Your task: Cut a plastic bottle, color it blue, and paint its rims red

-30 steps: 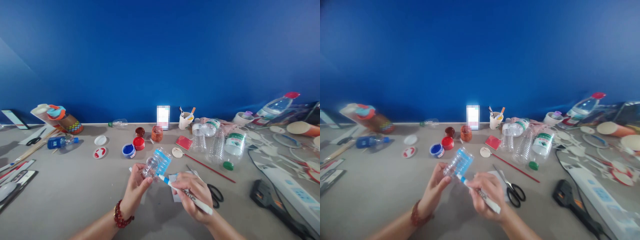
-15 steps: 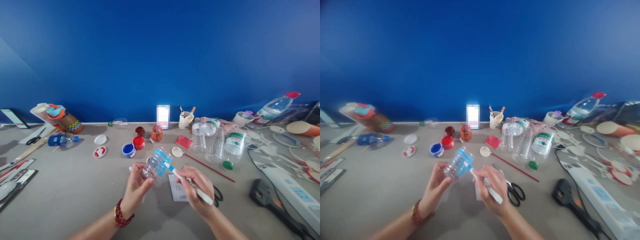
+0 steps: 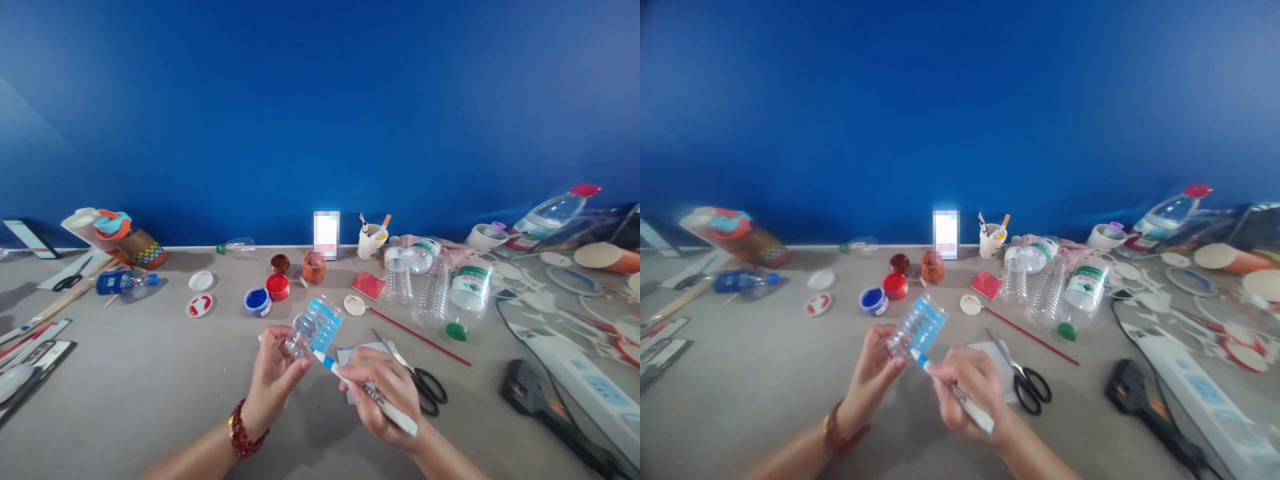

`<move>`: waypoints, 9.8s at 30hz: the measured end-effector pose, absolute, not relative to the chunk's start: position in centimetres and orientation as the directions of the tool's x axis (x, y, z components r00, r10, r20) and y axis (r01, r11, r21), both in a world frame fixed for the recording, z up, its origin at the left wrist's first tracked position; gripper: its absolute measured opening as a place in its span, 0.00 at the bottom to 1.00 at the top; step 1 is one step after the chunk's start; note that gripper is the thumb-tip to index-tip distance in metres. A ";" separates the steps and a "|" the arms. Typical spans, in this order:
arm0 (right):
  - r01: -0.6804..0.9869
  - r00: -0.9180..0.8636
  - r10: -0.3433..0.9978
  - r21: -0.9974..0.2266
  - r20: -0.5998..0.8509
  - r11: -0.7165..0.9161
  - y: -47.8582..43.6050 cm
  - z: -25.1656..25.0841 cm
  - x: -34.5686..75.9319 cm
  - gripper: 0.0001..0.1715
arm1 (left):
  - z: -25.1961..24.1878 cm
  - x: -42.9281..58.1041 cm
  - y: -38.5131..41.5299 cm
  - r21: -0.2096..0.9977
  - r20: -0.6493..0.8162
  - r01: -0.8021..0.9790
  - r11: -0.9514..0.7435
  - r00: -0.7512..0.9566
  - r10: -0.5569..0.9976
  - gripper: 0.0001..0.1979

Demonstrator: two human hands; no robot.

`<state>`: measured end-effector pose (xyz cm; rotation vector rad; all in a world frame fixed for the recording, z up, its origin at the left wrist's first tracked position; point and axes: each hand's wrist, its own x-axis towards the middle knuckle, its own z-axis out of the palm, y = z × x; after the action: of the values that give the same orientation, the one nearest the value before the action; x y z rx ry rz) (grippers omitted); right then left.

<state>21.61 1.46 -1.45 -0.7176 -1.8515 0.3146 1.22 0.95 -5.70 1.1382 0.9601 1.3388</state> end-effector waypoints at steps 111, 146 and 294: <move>0.436 -0.095 0.666 -0.570 0.740 0.696 1.5 -1.3 22.8 0.12 | -6.2 1.1 0.5 0.965 0.162 -0.218 -0.148 0.044 0.986 0.19; 0.372 -0.093 0.657 -0.586 0.748 0.720 1.4 -1.2 22.6 0.13 | -5.2 1.4 0.8 0.958 0.111 -0.274 -0.085 0.084 0.990 0.18; 0.502 -0.095 0.676 -0.551 0.730 0.666 1.4 -0.9 22.1 0.10 | -6.9 0.3 0.7 0.400 0.739 0.666 -0.629 0.172 0.651 0.28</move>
<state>22.08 1.36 -0.93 -0.9519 -1.7486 0.1917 0.29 0.71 -6.91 2.4162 1.3587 1.5105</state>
